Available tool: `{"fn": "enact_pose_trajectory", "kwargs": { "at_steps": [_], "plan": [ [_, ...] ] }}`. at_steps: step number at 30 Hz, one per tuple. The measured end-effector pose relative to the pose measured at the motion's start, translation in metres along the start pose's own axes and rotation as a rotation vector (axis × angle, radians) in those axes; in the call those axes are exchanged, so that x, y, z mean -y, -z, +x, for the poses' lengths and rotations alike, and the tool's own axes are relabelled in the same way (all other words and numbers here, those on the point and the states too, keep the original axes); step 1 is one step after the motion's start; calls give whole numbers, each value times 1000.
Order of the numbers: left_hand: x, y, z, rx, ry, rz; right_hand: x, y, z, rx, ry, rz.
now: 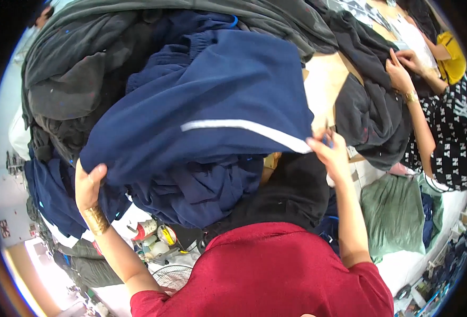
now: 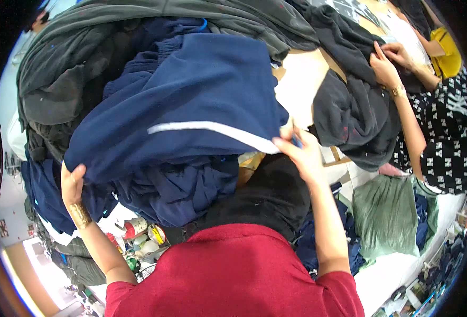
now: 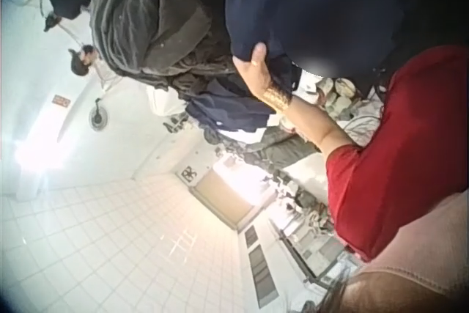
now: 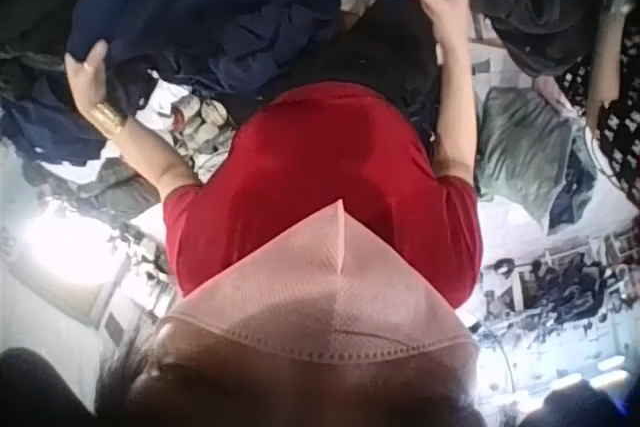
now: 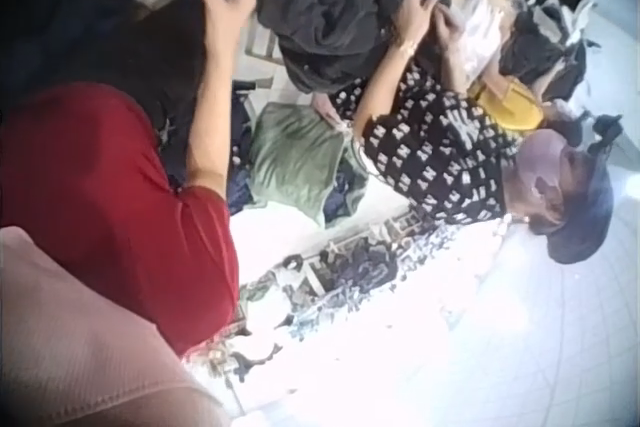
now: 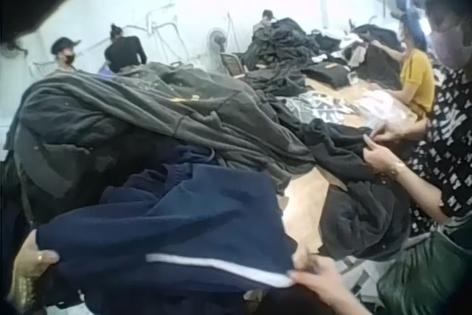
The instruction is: Trim excess threads from blue garments using thread snips in a factory environment.
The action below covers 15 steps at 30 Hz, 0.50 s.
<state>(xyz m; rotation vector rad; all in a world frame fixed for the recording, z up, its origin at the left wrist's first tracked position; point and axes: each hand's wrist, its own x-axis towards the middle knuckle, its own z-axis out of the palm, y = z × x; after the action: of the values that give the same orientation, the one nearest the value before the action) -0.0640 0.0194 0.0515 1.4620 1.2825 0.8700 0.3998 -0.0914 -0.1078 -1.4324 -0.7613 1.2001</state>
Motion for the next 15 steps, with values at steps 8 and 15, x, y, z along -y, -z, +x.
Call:
{"fn": "enact_pose_trajectory", "kwargs": {
  "at_steps": [8, 15],
  "plan": [
    [57, -4, -52, 282, 373, 83, 12, 71, -18, 566, -152, -736],
    [48, -9, -59, 437, 366, 14, 54, 22, 13, 120, 170, -601]
  ]
}}
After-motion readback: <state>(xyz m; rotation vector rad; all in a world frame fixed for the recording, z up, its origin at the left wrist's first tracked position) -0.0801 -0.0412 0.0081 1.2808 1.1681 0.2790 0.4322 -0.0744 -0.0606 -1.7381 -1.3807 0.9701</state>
